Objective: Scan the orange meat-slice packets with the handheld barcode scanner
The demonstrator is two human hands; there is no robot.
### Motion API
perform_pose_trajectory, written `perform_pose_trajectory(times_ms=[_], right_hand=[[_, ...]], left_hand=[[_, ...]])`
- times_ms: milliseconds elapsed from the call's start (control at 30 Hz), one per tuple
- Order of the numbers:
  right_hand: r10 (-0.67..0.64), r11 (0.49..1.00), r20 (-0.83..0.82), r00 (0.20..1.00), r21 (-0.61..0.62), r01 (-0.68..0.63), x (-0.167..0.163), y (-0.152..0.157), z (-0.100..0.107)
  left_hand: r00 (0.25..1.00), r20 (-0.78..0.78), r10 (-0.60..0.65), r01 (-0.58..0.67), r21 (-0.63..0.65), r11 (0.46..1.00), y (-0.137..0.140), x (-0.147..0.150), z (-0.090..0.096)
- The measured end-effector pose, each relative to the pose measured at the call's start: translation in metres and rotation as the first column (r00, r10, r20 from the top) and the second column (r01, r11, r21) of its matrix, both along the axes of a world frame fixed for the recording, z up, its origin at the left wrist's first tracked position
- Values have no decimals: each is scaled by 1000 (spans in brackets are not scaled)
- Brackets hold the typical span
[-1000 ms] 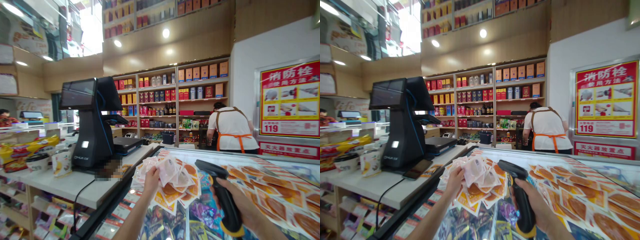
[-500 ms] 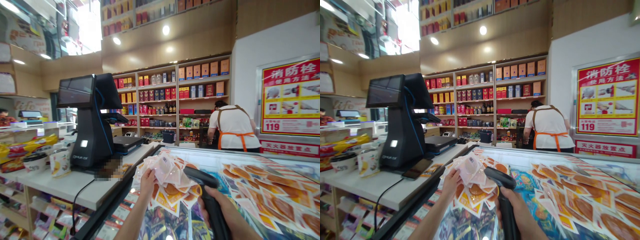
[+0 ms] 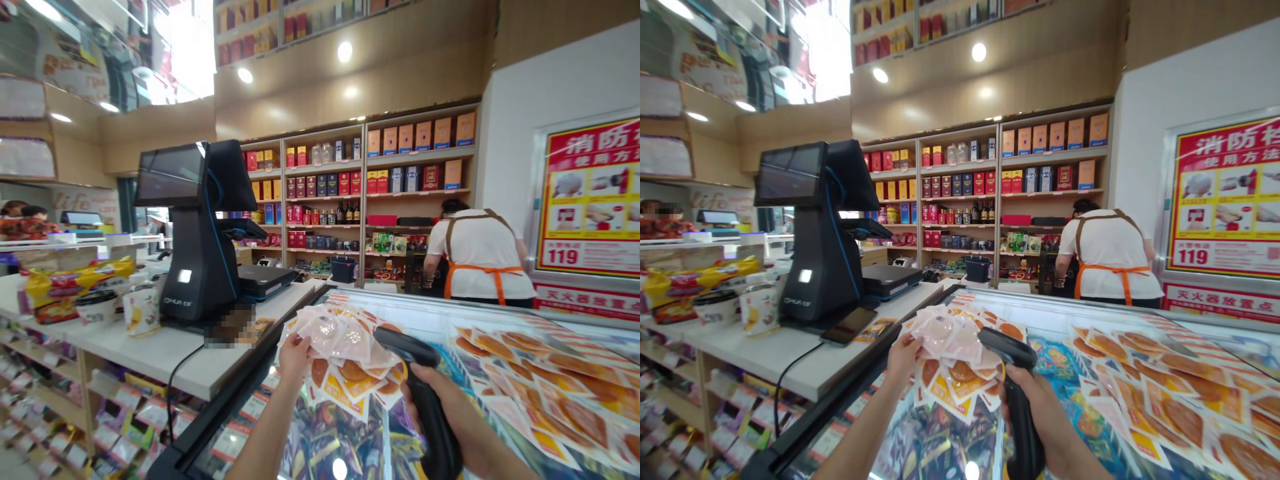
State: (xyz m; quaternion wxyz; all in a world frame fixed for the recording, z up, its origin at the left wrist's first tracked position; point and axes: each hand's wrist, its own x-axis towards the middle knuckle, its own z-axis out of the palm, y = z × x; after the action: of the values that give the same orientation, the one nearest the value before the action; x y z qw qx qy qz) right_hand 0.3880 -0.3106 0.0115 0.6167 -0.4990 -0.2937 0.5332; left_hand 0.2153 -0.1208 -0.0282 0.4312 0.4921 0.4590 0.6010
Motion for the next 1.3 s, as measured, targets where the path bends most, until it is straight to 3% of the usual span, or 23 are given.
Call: perform_pose_trajectory(times_ms=[167, 367, 467, 567, 633, 733, 800, 900, 1000, 1067, 1133, 1233, 1300], right_hand=[[-10, 998, 46, 999, 62, 8, -13, 16, 6], [-79, 990, 165, 983, 129, 58, -39, 39, 12], [-161, 971, 265, 951, 213, 105, -46, 45, 8], [-258, 943, 353, 899, 296, 154, -45, 50, 1], [-318, 923, 414, 853, 339, 179, -40, 54, -4], [-392, 902, 508, 767, 377, 212, -35, 58, -10], [-436, 882, 545, 716, 416, 221, -35, 59, -12], [-500, 846, 569, 653, 482, 229, -41, 58, -14], [-496, 841, 616, 612, 515, 164, -43, 55, -11], [-451, 861, 710, 541, 506, 55, -34, 50, -9], [-433, 884, 809, 396, 467, 13, -12, 41, -8], [-415, 901, 900, 132, 387, 195, 43, 19, -13], [-300, 897, 954, 19, 276, 345, 84, 0, -20]], left_hand=[[962, -230, 150, -138, 67, 988, -6, -5, 1], [927, -330, 178, -110, 215, 970, -23, -3, 15], [942, -334, 39, 54, 265, 963, -41, 9, 21], [915, -345, -208, 303, 251, 919, -65, 31, 23], [859, -306, -412, 478, 188, 858, -80, 43, 23], [719, -86, -690, 693, 9, 721, -97, 53, 23], [702, 38, -712, 712, -21, 701, -102, 55, 25], [686, 170, -707, 713, 36, 700, -105, 55, 27], [665, 211, -716, 727, 38, 686, -103, 53, 26], [686, 203, -699, 714, -3, 700, -99, 46, 25], [701, 203, -684, 706, -55, 707, -96, 35, 24], [697, 246, -674, 708, -80, 702, -90, 11, 26], [690, 284, -666, 709, -81, 700, -87, -4, 28]])
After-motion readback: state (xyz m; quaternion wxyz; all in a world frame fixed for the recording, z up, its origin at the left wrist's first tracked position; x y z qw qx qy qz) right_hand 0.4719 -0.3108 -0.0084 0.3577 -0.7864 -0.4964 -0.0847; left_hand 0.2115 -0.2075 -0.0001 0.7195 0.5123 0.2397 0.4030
